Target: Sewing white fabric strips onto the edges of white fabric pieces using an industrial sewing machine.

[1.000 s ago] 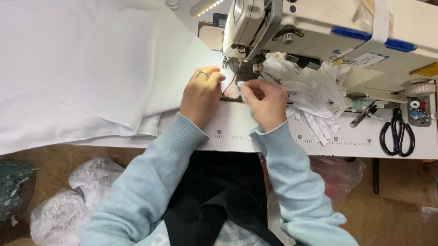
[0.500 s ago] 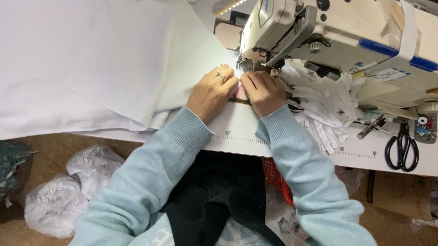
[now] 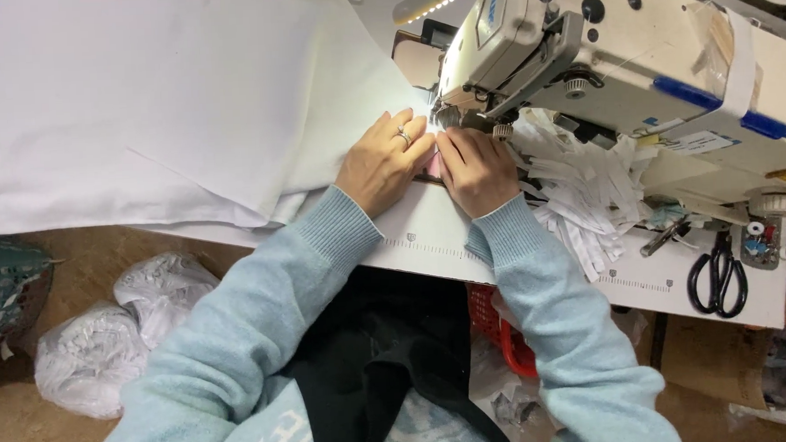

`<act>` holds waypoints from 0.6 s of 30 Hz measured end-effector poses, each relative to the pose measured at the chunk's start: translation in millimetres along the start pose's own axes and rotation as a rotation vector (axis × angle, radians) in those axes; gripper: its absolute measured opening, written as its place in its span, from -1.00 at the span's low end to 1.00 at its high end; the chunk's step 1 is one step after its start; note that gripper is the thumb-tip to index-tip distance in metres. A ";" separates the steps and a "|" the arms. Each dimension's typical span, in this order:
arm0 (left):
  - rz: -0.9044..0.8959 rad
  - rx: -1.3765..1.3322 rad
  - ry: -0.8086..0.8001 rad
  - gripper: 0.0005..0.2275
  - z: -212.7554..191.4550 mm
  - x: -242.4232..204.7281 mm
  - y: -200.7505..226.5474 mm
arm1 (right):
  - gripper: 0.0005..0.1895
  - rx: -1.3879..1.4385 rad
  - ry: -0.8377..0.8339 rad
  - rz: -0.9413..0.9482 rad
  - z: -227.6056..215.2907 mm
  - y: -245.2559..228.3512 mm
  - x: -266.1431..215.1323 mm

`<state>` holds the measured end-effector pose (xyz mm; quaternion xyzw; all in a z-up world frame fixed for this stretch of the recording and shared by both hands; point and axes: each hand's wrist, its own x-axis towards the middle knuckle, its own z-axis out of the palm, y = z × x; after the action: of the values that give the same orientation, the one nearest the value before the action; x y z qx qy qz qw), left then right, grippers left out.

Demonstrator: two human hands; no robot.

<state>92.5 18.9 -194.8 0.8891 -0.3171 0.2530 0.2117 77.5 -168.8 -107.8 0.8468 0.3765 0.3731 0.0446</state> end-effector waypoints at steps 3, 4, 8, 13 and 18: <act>0.009 0.000 -0.010 -0.77 0.0 1.2 -6.4 | -0.79 0.022 0.007 0.024 -2.5 -2.0 -3.0; 0.016 -0.011 -0.017 -0.77 2.8 0.8 -8.8 | -0.79 0.033 0.010 0.044 -4.3 -2.8 -3.2; 0.024 -0.035 -0.021 -0.75 15.9 3.0 -23.2 | -0.79 0.021 0.012 0.092 4.6 0.4 -3.3; 0.011 -0.068 -0.026 -0.77 12.2 5.2 -22.3 | -0.74 0.065 0.013 0.119 8.8 2.4 -5.0; 0.015 -0.057 -0.042 -0.77 6.9 11.6 -20.4 | -0.74 0.084 0.010 0.150 9.1 1.1 -7.0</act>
<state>116.1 24.4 -197.8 0.8854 -0.3353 0.2271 0.2282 81.1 -172.4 -118.1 0.8719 0.3276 0.3634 -0.0210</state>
